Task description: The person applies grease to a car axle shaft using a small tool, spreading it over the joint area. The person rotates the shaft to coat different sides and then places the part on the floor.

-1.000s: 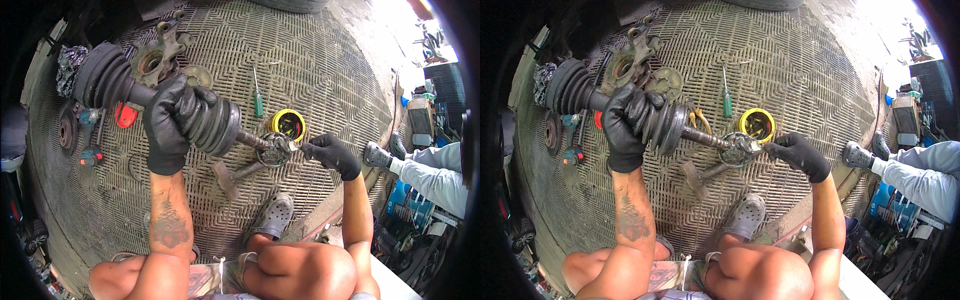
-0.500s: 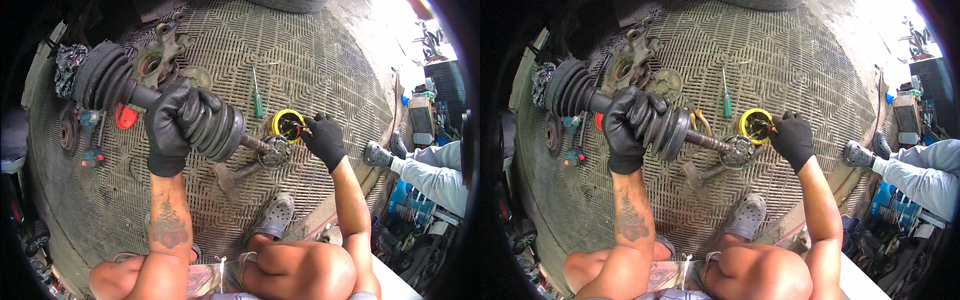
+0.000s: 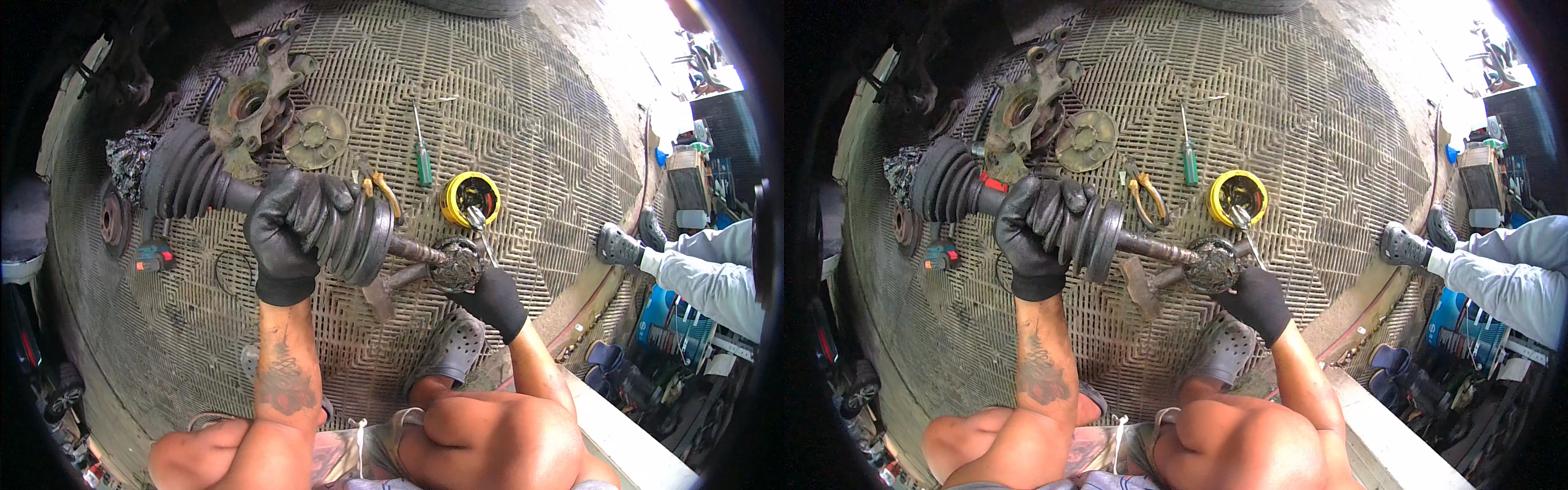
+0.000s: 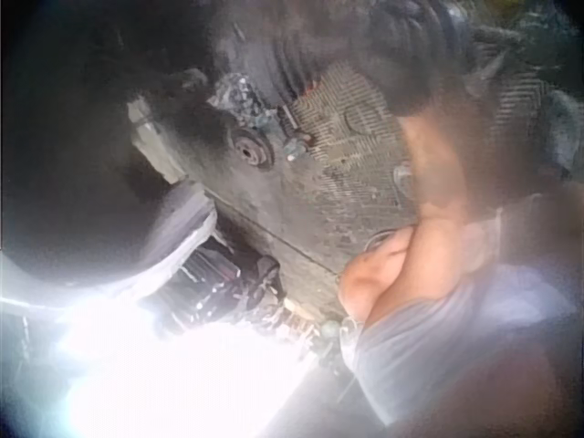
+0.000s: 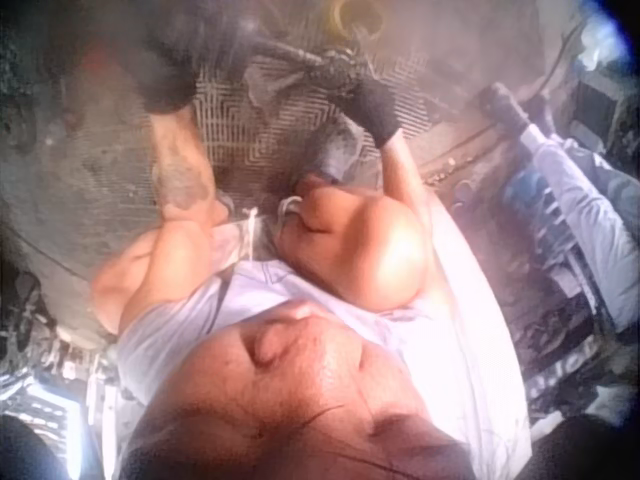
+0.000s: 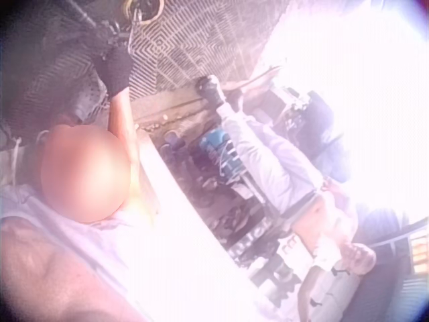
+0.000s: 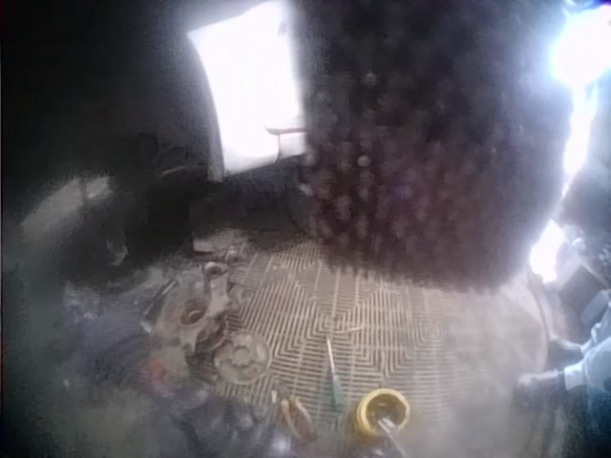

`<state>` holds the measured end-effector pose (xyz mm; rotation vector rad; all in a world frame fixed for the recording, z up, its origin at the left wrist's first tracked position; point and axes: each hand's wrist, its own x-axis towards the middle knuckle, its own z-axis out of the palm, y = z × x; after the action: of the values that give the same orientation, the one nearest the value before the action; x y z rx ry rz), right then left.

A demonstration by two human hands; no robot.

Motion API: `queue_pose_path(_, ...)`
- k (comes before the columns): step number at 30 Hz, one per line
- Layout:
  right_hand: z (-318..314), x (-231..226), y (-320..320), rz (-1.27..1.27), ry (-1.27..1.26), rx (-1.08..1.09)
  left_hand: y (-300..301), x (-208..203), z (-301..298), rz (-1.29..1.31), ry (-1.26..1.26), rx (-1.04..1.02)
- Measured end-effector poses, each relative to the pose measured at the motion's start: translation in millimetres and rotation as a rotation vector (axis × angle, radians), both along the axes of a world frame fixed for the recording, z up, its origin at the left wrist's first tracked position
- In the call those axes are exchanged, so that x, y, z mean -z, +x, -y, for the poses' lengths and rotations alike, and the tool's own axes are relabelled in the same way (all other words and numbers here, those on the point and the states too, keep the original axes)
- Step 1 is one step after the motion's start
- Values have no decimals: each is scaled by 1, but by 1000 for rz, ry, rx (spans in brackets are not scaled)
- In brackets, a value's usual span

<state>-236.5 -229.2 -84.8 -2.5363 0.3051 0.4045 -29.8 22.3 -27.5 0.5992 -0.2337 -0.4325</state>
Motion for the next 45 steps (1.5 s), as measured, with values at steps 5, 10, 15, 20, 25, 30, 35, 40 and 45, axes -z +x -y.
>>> queue_pose_path(5,11,9,-4,-228,60,-10,-10,-18,0,-80,117,-56)
queue_pose_path(10,-6,8,-6,-101,351,94,-15,-26,-16,-94,109,-128)
queue_pose_path(15,-38,62,7,476,396,145,-34,-58,-13,-98,240,-249)
queue_pose_path(20,-35,37,57,445,562,-23,-38,-100,-31,213,171,-224)
queue_pose_path(25,-37,20,70,398,554,-291,-18,-151,-46,184,-24,-172)
queue_pose_path(30,-69,-51,78,-54,393,-244,-9,-135,-75,292,82,-183)
queue_pose_path(35,-81,-41,65,-90,492,-79,-16,-122,-62,350,271,-208)
queue_pose_path(40,-84,-10,70,692,259,-53,-23,-118,-51,495,236,-142)
queue_pose_path(45,-48,-7,76,1025,-2,155,-30,-103,-45,153,54,-367)
